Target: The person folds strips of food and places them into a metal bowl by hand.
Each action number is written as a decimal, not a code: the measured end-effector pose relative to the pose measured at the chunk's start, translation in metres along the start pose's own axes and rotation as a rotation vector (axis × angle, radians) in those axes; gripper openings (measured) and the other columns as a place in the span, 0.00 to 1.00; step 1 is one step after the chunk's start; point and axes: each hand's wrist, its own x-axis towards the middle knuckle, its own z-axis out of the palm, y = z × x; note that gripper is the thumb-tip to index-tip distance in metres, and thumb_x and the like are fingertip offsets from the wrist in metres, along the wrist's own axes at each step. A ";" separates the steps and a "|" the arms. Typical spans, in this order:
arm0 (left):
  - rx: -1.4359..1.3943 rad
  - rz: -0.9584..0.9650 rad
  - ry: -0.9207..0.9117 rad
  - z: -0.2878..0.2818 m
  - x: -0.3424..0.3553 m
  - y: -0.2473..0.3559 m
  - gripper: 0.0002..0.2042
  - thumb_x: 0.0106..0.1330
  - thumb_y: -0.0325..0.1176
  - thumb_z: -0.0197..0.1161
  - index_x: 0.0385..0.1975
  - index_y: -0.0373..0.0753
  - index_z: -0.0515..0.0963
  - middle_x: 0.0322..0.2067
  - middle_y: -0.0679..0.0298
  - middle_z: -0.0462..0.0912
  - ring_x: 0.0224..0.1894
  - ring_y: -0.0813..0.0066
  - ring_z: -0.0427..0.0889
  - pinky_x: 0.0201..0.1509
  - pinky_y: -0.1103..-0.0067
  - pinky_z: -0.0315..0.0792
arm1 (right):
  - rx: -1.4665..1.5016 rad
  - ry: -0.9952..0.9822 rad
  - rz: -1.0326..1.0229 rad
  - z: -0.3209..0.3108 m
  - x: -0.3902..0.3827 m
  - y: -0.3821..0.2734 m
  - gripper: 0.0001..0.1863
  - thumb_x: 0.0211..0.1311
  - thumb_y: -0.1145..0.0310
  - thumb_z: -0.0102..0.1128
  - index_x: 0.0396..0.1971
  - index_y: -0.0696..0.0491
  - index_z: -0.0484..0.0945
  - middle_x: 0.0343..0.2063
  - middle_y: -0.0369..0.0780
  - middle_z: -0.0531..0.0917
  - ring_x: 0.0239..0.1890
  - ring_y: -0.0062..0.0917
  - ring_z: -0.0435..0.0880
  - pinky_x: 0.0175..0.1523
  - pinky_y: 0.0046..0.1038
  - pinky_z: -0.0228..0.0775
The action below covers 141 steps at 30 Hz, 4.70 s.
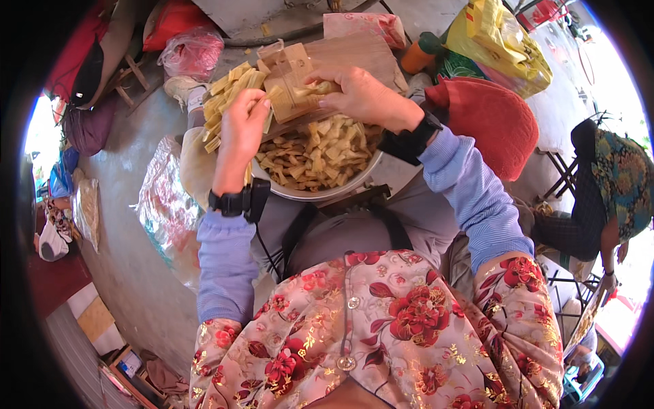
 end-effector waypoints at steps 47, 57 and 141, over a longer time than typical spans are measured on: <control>-0.365 -0.107 -0.506 -0.024 -0.026 0.085 0.14 0.68 0.40 0.55 0.38 0.33 0.76 0.17 0.77 0.69 0.16 0.92 0.62 0.16 0.91 0.55 | 0.215 -0.311 0.028 0.019 -0.073 -0.071 0.03 0.54 0.74 0.60 0.24 0.54 0.81 0.16 0.37 0.79 0.19 0.23 0.75 0.26 0.26 0.69; -1.124 -0.538 -0.671 0.047 -0.058 0.076 0.09 0.67 0.29 0.50 0.46 0.41 0.67 0.25 0.67 0.70 0.17 0.86 0.61 0.19 0.87 0.57 | -0.366 0.441 0.048 0.024 -0.069 -0.029 0.05 0.51 0.70 0.60 0.29 0.53 0.78 0.18 0.44 0.79 0.22 0.39 0.80 0.27 0.34 0.72; -1.042 -0.384 -0.263 0.047 -0.076 0.080 0.09 0.64 0.27 0.51 0.41 0.33 0.73 0.30 0.66 0.75 0.24 0.81 0.68 0.28 0.83 0.63 | 0.850 0.244 0.300 0.020 -0.091 -0.036 0.07 0.63 0.71 0.55 0.38 0.58 0.78 0.21 0.31 0.76 0.21 0.10 0.71 0.25 0.15 0.66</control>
